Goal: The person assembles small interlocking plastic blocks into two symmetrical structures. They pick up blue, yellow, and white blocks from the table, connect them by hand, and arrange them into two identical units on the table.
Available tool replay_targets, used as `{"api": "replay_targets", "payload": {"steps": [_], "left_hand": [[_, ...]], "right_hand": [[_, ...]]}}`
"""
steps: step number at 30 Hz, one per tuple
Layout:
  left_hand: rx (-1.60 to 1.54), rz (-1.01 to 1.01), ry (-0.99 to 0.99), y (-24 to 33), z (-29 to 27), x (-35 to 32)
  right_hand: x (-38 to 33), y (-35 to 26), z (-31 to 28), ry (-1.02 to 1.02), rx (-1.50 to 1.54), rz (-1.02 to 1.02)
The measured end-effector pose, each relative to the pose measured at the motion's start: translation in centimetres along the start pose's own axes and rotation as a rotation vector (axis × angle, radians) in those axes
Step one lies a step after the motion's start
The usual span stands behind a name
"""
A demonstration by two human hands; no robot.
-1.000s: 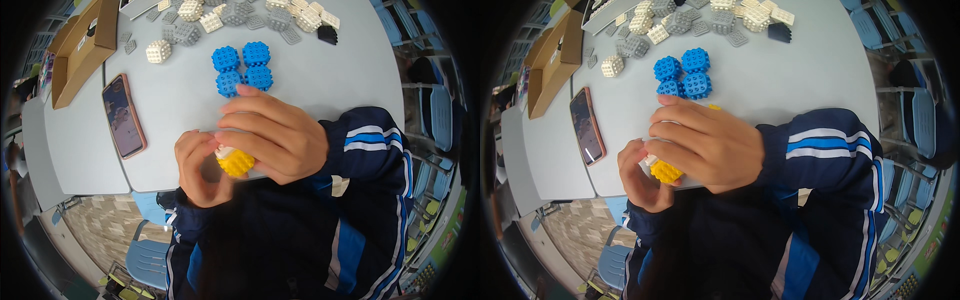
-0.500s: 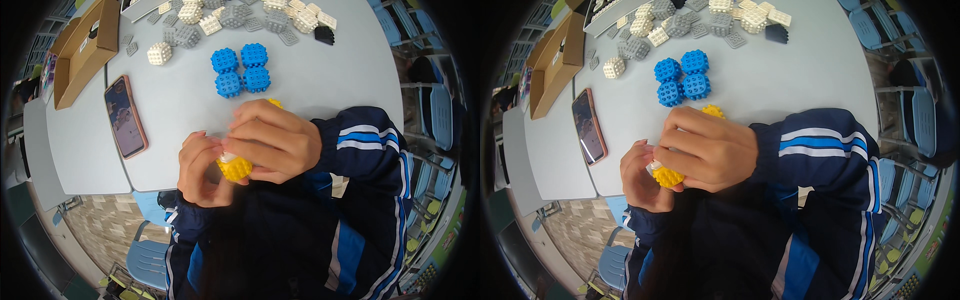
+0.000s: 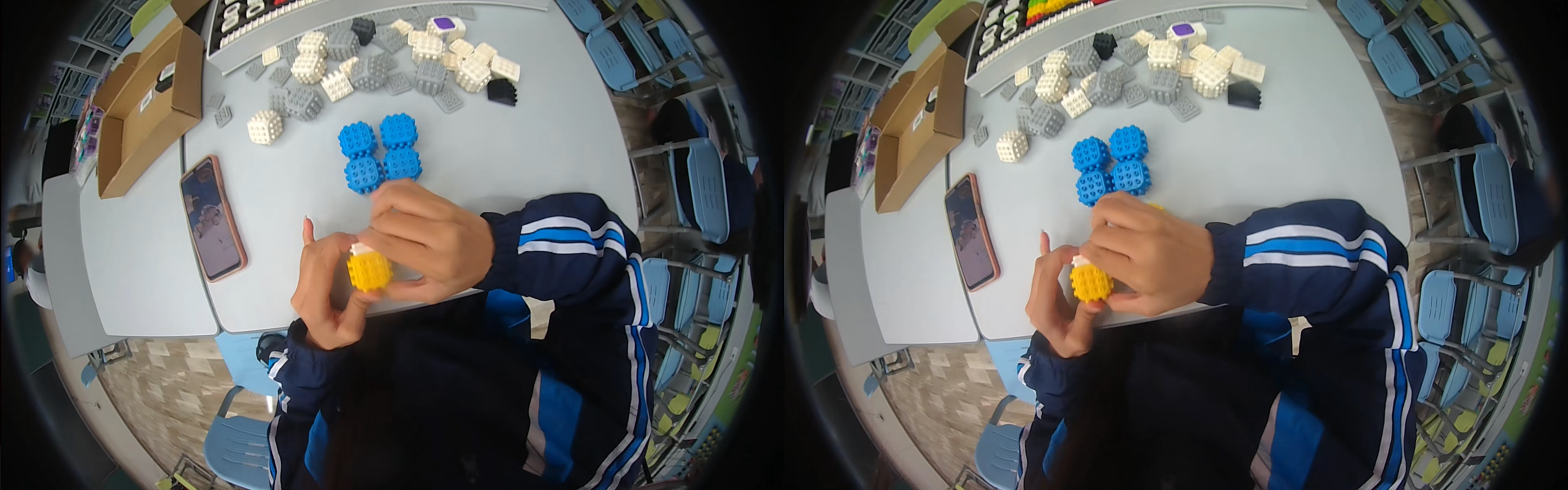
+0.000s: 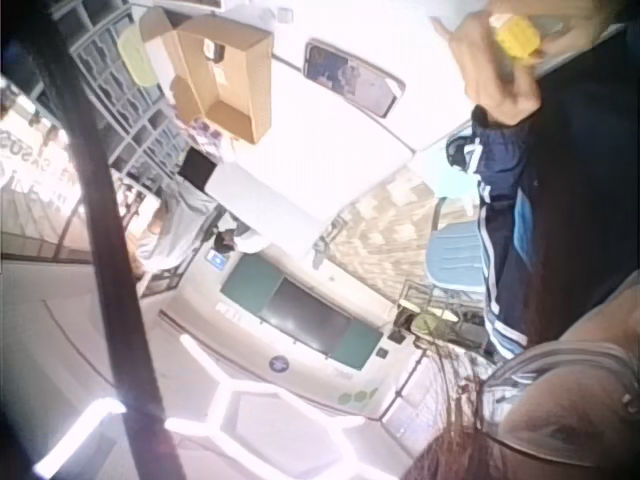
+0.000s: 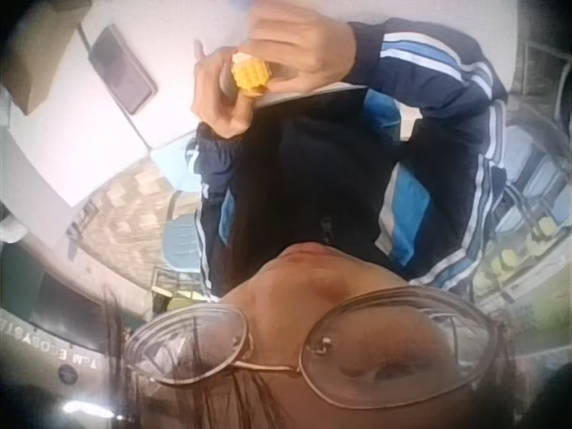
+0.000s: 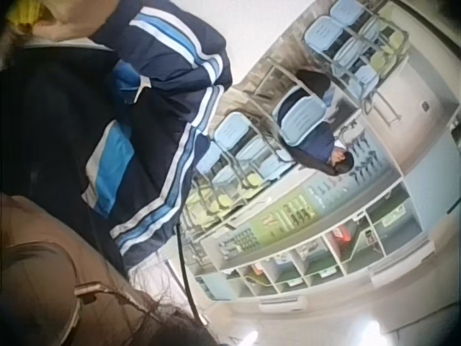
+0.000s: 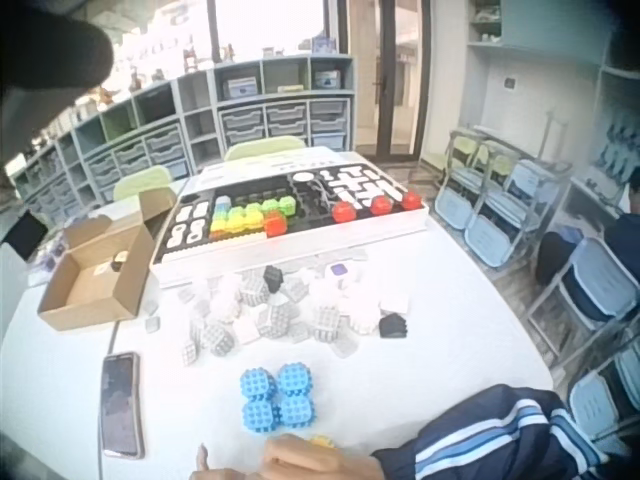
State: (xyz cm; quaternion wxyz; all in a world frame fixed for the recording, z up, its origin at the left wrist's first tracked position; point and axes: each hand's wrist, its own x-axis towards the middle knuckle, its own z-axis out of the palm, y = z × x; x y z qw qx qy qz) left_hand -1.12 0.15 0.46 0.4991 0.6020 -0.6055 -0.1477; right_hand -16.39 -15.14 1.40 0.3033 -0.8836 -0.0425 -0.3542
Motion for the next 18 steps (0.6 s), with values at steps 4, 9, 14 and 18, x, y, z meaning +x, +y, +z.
{"api": "replay_targets", "payload": {"steps": [4, 9, 14, 18], "left_hand": [[0.013, -0.125, -0.043, 0.0, 0.9, 0.5], [0.125, -0.123, -0.087, -0.2, 0.6, 0.6], [0.161, -0.124, -0.079, -0.2, 0.6, 0.9], [0.141, -0.175, -0.048, -0.3, 1.0, 0.6]], "right_hand": [[0.6, -0.1, -2.7, -0.190, -0.300, 0.049], [2.4, 1.9, -9.7, -0.079, -0.573, 0.221], [3.0, 8.8, -13.7, -0.081, -0.839, 0.447], [1.7, 11.4, -13.7, -0.247, -0.750, 0.742]]}}
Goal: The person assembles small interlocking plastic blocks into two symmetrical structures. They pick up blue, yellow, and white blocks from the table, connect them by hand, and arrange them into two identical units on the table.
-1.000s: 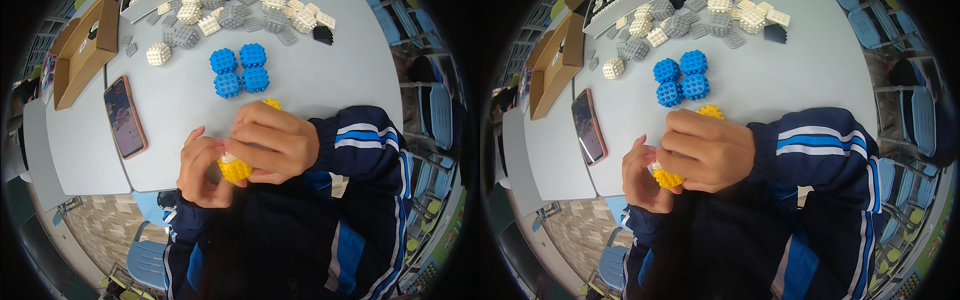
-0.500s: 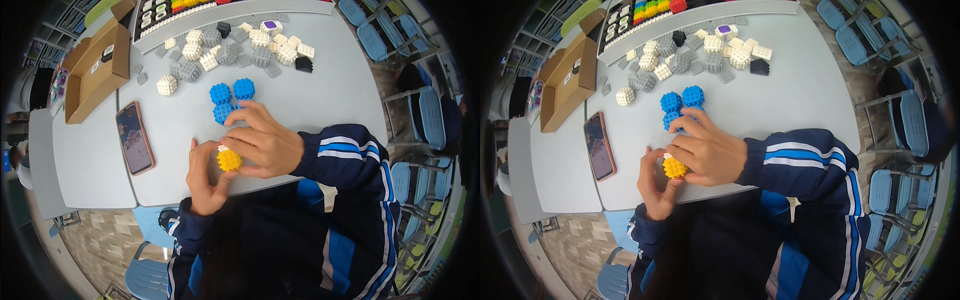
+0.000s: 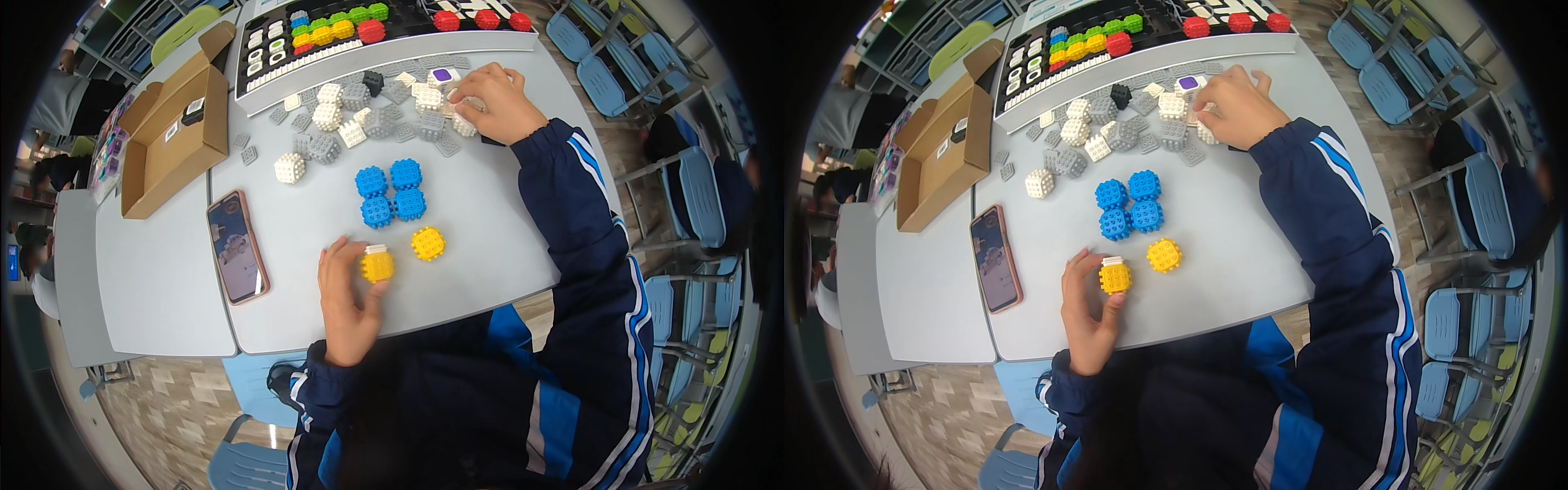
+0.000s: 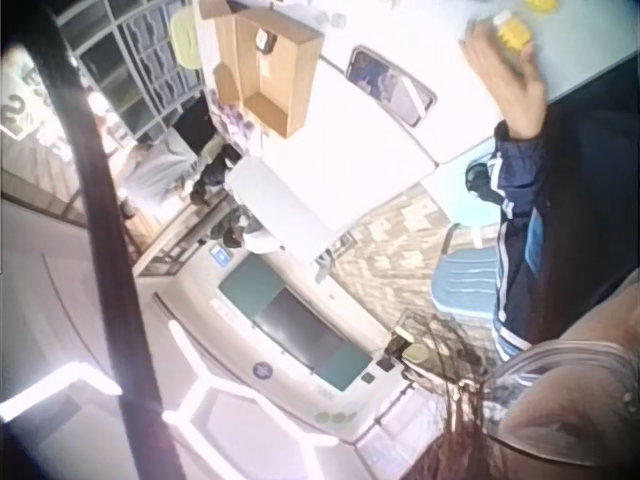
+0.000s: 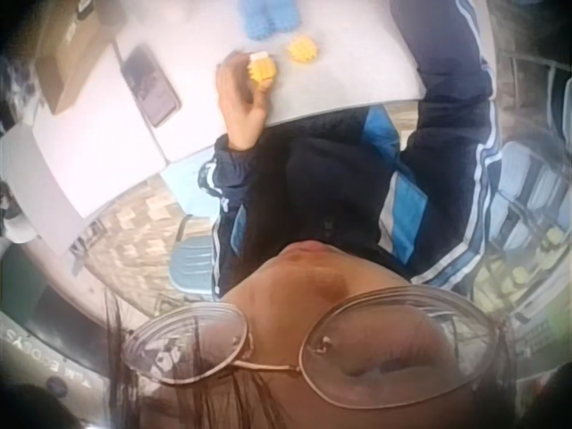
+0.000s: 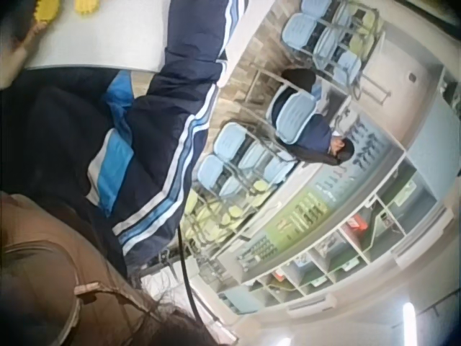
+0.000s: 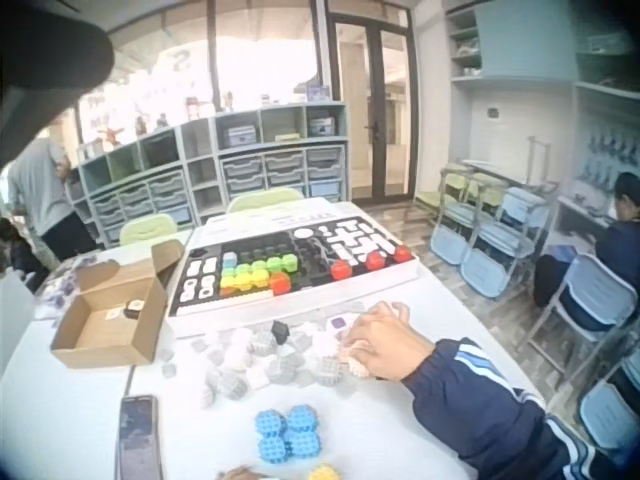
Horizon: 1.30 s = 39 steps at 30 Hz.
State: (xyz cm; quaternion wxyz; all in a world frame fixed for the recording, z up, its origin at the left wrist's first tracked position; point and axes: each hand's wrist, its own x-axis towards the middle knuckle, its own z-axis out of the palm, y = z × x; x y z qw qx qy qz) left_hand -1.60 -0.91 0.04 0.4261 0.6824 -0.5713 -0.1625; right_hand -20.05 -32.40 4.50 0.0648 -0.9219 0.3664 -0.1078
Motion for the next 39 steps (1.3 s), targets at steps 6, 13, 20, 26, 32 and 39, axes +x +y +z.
{"api": "replay_targets", "payload": {"steps": [6, 13, 20, 26, 32, 39], "left_hand": [[0.196, -0.024, -0.007, 0.3, -0.3, -0.6], [0.181, 0.101, 0.151, 1.6, -0.1, -0.7], [0.348, 0.194, 0.026, 3.3, 3.1, -0.2], [0.404, 0.165, 0.024, 3.5, 4.2, 0.7], [0.386, 0.214, 0.039, 2.6, 4.4, 0.1], [0.180, 0.135, -0.008, 2.6, 3.8, -0.2]], "right_hand": [[1.3, 0.1, 1.3, -0.044, 0.052, 0.037], [1.5, -1.3, 0.9, -0.120, -0.102, -0.025], [0.9, -3.6, 2.0, -0.092, -0.070, -0.020], [0.7, -3.4, 3.2, 0.002, -0.060, -0.017], [0.8, -2.9, 4.5, 0.153, -0.060, -0.104], [1.0, -1.7, 4.7, 0.333, -0.128, -0.228]]}}
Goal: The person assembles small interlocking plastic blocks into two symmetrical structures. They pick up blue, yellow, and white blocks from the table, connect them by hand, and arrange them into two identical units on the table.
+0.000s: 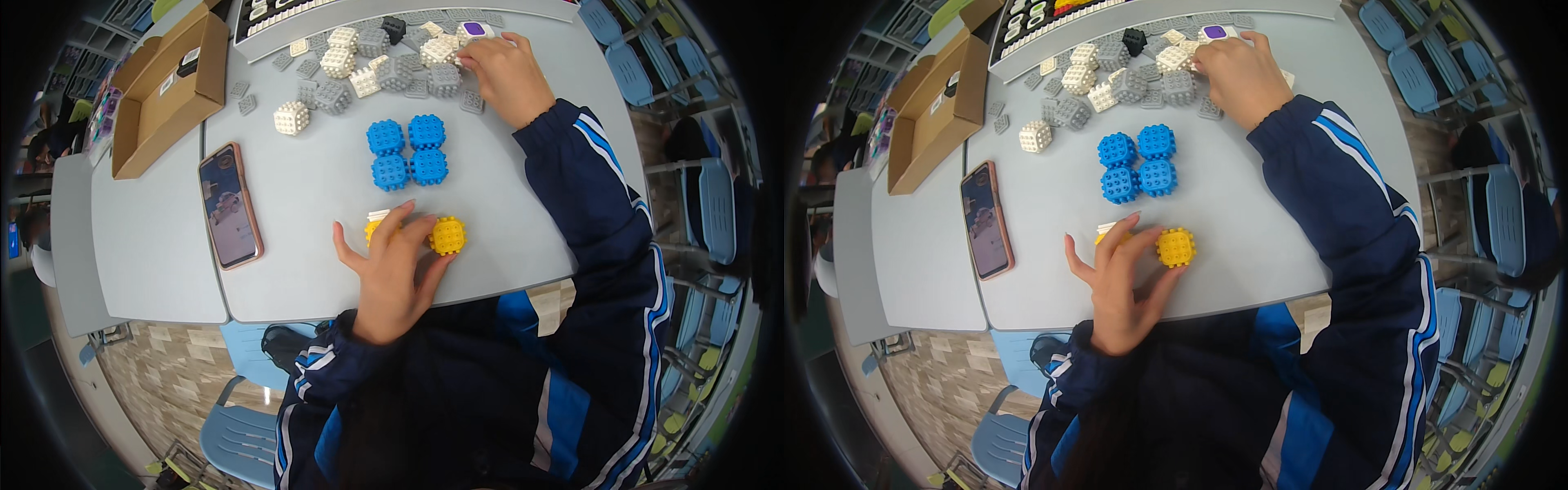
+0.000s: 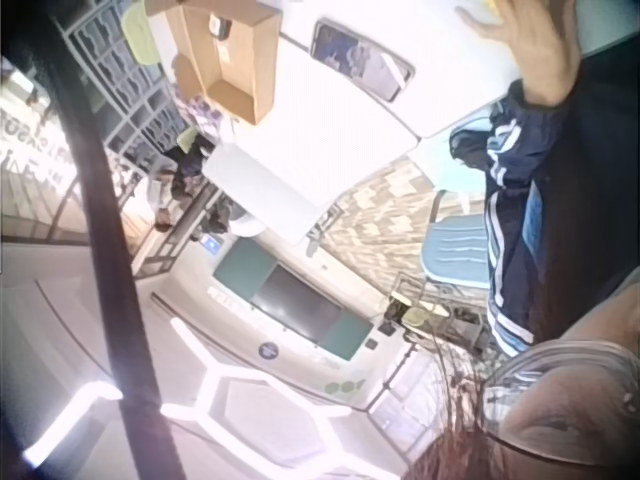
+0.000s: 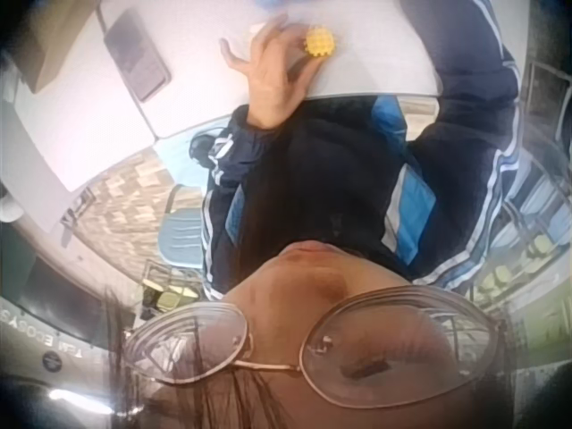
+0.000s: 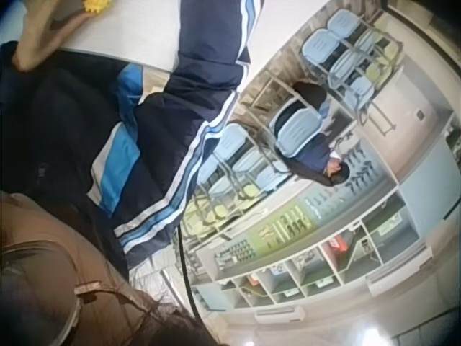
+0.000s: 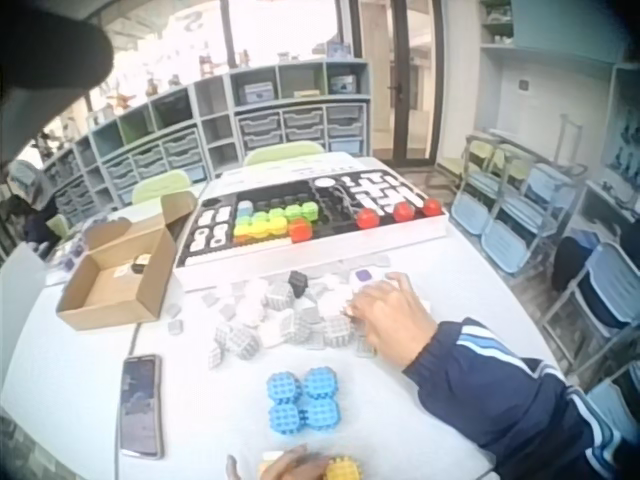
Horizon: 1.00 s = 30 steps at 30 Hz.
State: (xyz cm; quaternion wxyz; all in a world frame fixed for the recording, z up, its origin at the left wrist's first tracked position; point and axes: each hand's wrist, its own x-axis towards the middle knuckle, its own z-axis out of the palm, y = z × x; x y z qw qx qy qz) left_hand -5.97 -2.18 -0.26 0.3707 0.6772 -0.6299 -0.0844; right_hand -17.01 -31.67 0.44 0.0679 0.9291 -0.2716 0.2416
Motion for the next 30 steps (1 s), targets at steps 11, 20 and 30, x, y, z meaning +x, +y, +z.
{"api": "replay_targets", "payload": {"steps": [11, 20, 30], "left_hand": [[0.029, 0.015, -0.006, 0.3, -0.5, 0.2], [0.098, 0.039, -0.009, 0.2, -0.3, 0.2], [0.102, -0.020, -0.004, 0.9, -0.6, 0.5]], "right_hand": [[-4.5, -6.8, -8.5, 0.329, 0.497, -0.313], [-9.9, -8.2, -5.3, 0.029, 0.889, -0.204], [-10.1, -8.6, -5.2, -0.067, 1.075, -0.060]]}}
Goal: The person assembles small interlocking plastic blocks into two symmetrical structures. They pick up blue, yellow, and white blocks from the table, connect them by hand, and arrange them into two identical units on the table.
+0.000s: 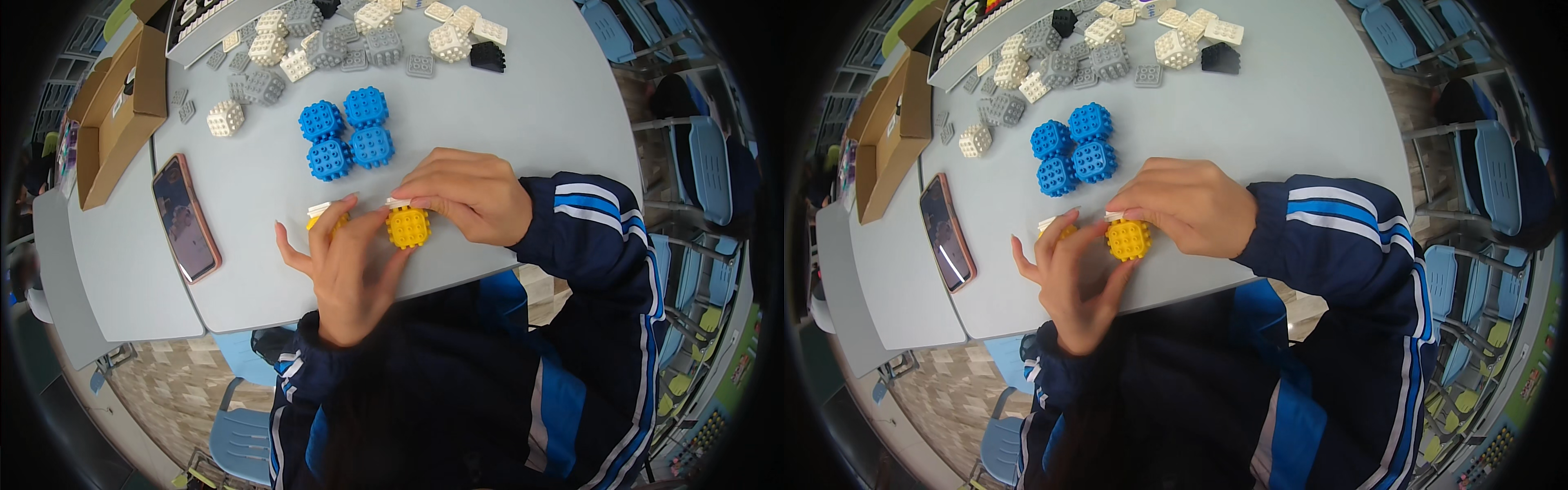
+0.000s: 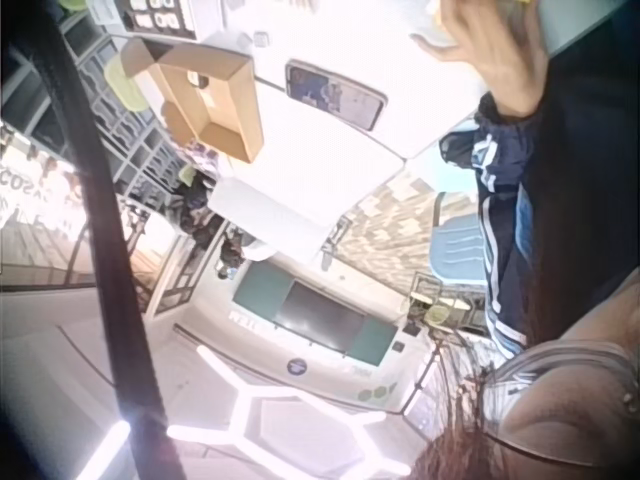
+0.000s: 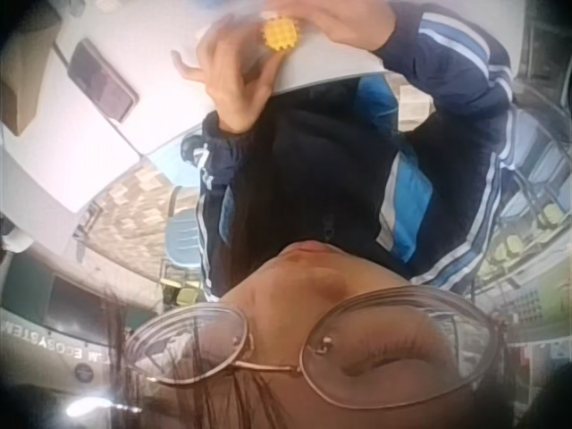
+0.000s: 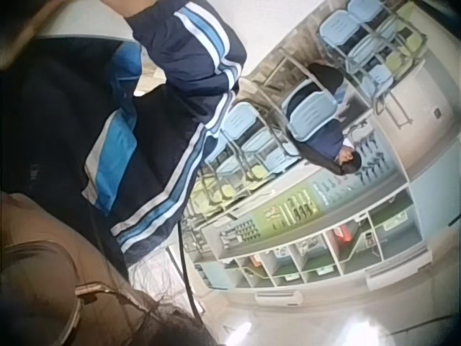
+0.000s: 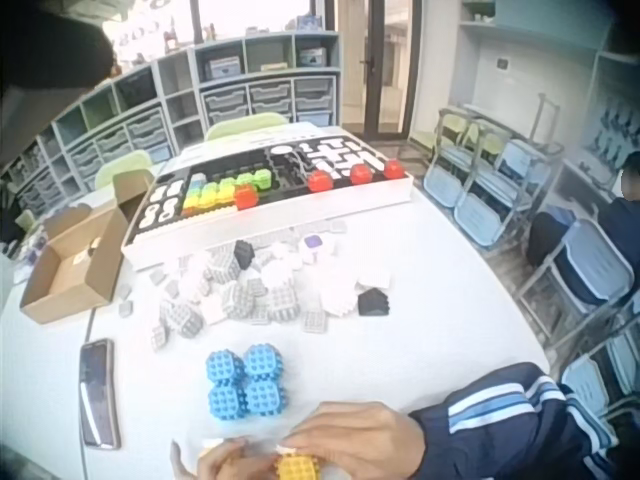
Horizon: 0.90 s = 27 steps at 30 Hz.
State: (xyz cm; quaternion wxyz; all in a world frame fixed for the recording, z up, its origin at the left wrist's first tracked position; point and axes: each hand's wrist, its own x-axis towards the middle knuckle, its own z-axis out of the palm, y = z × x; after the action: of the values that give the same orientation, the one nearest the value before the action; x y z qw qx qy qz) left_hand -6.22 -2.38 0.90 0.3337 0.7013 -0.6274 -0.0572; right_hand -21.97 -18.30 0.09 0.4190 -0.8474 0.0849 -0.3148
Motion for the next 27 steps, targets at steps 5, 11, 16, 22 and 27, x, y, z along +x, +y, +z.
{"api": "replay_targets", "payload": {"steps": [5, 11, 16, 22, 27], "left_hand": [[-0.004, -0.020, -0.005, -0.1, 0.0, -0.1], [-0.020, 0.001, 0.005, -0.5, 0.3, -0.3], [-0.019, 0.007, 0.002, -0.4, 0.2, -0.2], [-0.022, -0.001, -0.001, -0.4, 0.2, -0.2], [-0.024, -0.006, 0.001, -0.4, 0.1, -0.3]], "right_hand": [[0.2, -0.3, -0.5, -0.028, -0.011, 0.007], [0.4, -0.5, -1.1, -0.044, -0.021, 0.006], [0.5, -0.2, -0.7, -0.057, -0.027, -0.074], [0.5, -0.6, -1.1, -0.097, -0.051, -0.024], [0.5, -1.0, -1.2, -0.091, -0.029, 0.039]]}}
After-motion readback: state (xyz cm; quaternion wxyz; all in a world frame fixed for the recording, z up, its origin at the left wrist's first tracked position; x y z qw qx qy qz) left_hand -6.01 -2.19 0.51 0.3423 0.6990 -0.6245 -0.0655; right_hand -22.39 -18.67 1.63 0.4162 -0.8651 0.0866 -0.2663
